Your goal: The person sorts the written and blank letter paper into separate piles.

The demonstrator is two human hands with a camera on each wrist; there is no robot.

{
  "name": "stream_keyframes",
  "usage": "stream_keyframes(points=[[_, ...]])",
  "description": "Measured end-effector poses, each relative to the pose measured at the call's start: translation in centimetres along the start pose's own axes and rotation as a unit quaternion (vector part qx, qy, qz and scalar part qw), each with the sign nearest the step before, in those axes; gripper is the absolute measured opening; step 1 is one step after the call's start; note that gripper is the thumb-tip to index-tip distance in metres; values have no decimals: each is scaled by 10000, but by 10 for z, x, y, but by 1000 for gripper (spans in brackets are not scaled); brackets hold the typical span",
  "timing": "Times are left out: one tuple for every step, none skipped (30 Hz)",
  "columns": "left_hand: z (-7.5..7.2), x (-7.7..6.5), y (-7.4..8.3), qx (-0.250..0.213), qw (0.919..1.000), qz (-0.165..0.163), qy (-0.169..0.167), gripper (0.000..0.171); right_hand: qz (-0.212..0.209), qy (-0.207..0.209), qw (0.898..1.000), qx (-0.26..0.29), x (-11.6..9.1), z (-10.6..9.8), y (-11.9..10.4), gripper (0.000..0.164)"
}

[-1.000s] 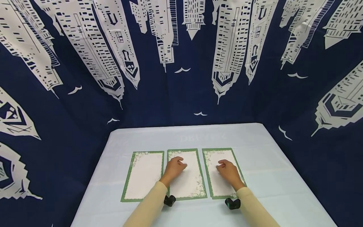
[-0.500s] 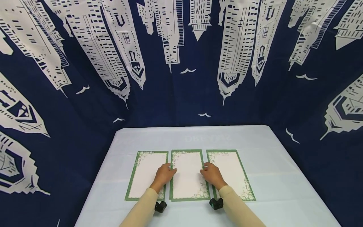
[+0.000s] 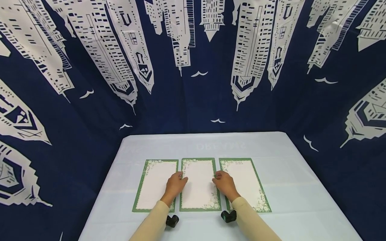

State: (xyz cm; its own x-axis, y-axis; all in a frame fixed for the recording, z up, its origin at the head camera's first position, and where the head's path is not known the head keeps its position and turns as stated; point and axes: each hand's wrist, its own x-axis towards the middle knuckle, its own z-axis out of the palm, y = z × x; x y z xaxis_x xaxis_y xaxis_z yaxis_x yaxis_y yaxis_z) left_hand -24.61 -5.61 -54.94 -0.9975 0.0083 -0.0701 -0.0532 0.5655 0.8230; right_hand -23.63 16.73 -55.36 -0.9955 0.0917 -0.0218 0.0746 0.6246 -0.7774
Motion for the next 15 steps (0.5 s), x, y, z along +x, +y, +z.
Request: stream_keyframes(points=[[0, 0, 0, -72, 9999, 15, 75, 41, -4, 103, 9998, 145, 0, 0, 0, 32], [0, 1, 1, -148, 9998, 52, 159, 40, -32, 193, 9994, 283, 1, -1, 0, 32], [1, 1, 1, -238, 9994, 74, 239, 39, -28, 276, 9986, 440, 1, -2, 0, 32], [1, 2, 1, -363, 9989, 73, 303, 38, 18, 348, 9976, 594, 2, -3, 0, 32], [1, 3, 0, -490, 9981, 91, 363, 37, 108, 378, 9964, 746, 2, -4, -1, 33], [1, 4, -1, -597, 9973, 110, 411, 37, 196, 369, 9950, 908, 2, -5, 0, 35], [1, 5, -2, -722, 9962, 119, 469, 38, 286, 362, 9931, 1075, 3, -5, 0, 35], [2, 5, -4, -830, 9953, 124, 489, 38, 368, 332, 9913, 1216, 3, -6, 0, 37], [2, 6, -5, -954, 9942, 101, 487, 38, 471, 300, 9892, 1356, 3, -6, 0, 37], [2, 6, -6, -1046, 9933, 98, 479, 38, 552, 240, 9874, 1467, 2, -5, 1, 37], [2, 6, -7, -1146, 9923, 84, 461, 38, 607, 155, 9858, 1559, 2, -5, 2, 36], [1, 6, -7, -1229, 9915, 45, 435, 37, 664, 76, 9839, 1657, 2, -4, 3, 34], [0, 5, -7, -1321, 9904, 33, 416, 36, 699, 13, 9823, 1739, 2, -4, 3, 32], [-1, 5, -7, -1383, 9897, 4, 370, 35, 721, -48, 9810, 1802, 1, -4, 3, 30], [-3, 5, -7, -1486, 9884, -34, 325, 34, 727, -108, 9796, 1871, 1, -4, 2, 28]])
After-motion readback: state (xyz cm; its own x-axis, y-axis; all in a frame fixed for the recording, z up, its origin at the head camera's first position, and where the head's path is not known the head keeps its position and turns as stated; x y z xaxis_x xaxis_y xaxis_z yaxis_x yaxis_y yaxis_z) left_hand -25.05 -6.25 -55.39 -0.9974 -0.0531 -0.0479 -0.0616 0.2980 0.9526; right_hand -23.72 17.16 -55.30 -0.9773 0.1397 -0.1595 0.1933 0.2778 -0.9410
